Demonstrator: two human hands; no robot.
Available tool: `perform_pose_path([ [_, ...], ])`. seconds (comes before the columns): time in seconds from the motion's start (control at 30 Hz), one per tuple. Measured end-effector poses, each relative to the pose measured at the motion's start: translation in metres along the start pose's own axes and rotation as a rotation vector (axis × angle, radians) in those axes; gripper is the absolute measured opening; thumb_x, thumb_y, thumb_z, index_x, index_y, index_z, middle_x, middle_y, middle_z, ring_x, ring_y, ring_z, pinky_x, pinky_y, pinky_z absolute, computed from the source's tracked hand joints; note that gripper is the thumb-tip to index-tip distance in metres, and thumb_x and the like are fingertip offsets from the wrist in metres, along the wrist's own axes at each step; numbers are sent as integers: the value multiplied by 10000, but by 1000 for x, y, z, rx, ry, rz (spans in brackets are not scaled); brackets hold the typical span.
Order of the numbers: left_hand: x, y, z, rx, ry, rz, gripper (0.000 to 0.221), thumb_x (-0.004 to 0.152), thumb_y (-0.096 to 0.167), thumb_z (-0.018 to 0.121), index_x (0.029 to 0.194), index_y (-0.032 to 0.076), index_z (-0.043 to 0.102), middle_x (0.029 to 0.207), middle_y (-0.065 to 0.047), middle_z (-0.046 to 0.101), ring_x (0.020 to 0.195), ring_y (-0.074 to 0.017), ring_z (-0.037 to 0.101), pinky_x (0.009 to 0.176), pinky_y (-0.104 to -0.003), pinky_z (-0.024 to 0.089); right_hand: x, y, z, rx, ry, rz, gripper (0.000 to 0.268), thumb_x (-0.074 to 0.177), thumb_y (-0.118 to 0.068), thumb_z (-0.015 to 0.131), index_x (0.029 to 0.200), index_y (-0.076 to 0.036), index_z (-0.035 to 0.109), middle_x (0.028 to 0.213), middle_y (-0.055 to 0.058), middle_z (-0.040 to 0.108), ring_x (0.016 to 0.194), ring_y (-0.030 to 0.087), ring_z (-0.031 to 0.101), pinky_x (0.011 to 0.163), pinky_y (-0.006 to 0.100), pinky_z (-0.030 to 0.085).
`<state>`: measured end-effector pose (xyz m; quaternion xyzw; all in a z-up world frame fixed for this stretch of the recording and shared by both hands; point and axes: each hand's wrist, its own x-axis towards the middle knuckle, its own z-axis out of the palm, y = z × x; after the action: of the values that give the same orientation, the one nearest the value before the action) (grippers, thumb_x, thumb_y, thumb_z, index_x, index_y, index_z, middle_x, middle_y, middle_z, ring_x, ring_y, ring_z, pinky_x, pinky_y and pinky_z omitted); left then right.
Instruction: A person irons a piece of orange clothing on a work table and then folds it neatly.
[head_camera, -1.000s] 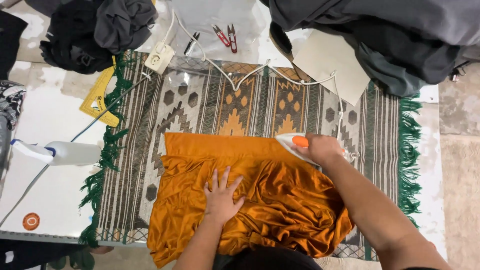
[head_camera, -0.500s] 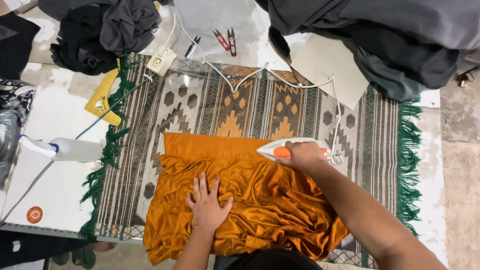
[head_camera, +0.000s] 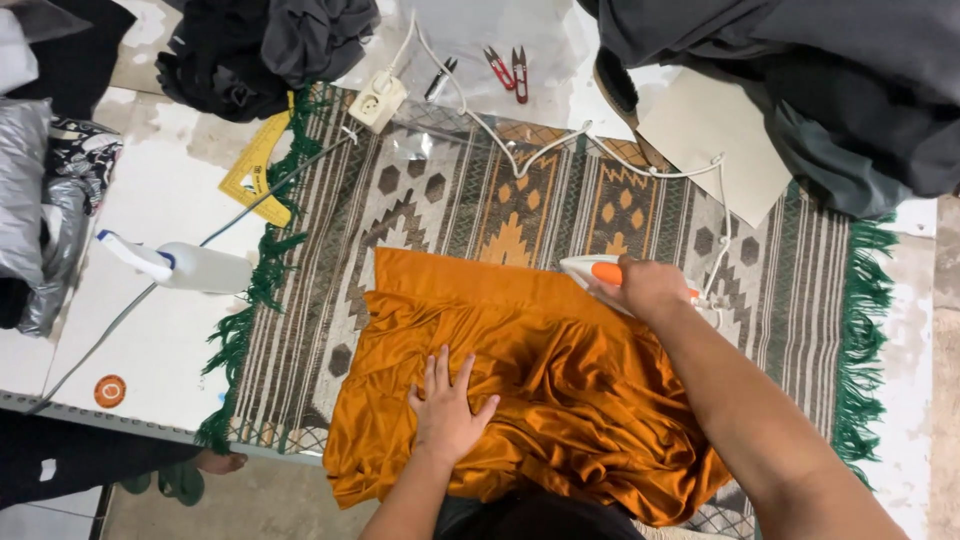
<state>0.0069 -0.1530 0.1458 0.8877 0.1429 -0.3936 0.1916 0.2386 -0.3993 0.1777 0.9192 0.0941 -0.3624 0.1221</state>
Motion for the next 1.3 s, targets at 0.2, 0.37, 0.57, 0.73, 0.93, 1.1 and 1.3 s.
perform_pose_path([
  [0.2,-25,-32,-35,135,-174,-122,904,947,793,328,1627,424,-141,1692,-28,-321,1557,-343,-261,1216,-676,31,-6,-58,-11,-139,-5,-242,670,952,-780,345,1187,-192,565,738,-22,643,614,130,621,420,241,481],
  [0.37,-18,-59,-37,90,-254,-48,920,963,775,336,1619,403,-191,1677,-20,-360,1547,-367,-285,1200,-710,19,14,-102,-2,-164,36,-229,712,911,-826,375,1188,-194,549,833,13,696,684,211,670,508,337,501],
  [0.57,-9,-72,-25,-23,-193,8,918,939,761,396,1625,390,-89,1690,-17,-216,1544,-355,-149,1166,-713,83,15,-132,-28,16,31,-7,772,933,-814,307,1209,-134,548,904,100,739,756,305,722,559,412,552],
  [0.73,28,-105,26,-13,639,187,757,895,709,512,1503,261,457,1523,-148,432,1366,-388,435,829,-586,464,19,-166,-20,-145,-4,-218,685,909,-826,380,1117,-198,557,843,39,732,701,243,694,557,374,529],
  [0.93,26,-114,-4,-21,170,251,883,975,608,577,1638,225,136,1701,-97,-8,1542,-376,13,1147,-666,171,15,-221,-52,-151,-56,-173,842,912,-840,314,1384,-166,492,753,31,702,606,201,670,465,328,516],
  [1.1,18,-104,-21,-107,11,230,722,1027,457,528,1615,201,197,1665,-97,126,1461,-377,210,1071,-615,309,22,-245,-64,-18,21,-154,770,927,-823,313,1140,-121,547,777,72,728,701,283,709,571,397,543],
  [1.3,27,-107,1,-145,115,335,628,1009,344,580,1554,128,354,1449,-159,363,1210,-391,410,945,-545,404,19,-285,-60,-157,-11,-287,747,929,-810,363,1173,-127,539,630,-15,557,542,152,561,414,297,445],
])
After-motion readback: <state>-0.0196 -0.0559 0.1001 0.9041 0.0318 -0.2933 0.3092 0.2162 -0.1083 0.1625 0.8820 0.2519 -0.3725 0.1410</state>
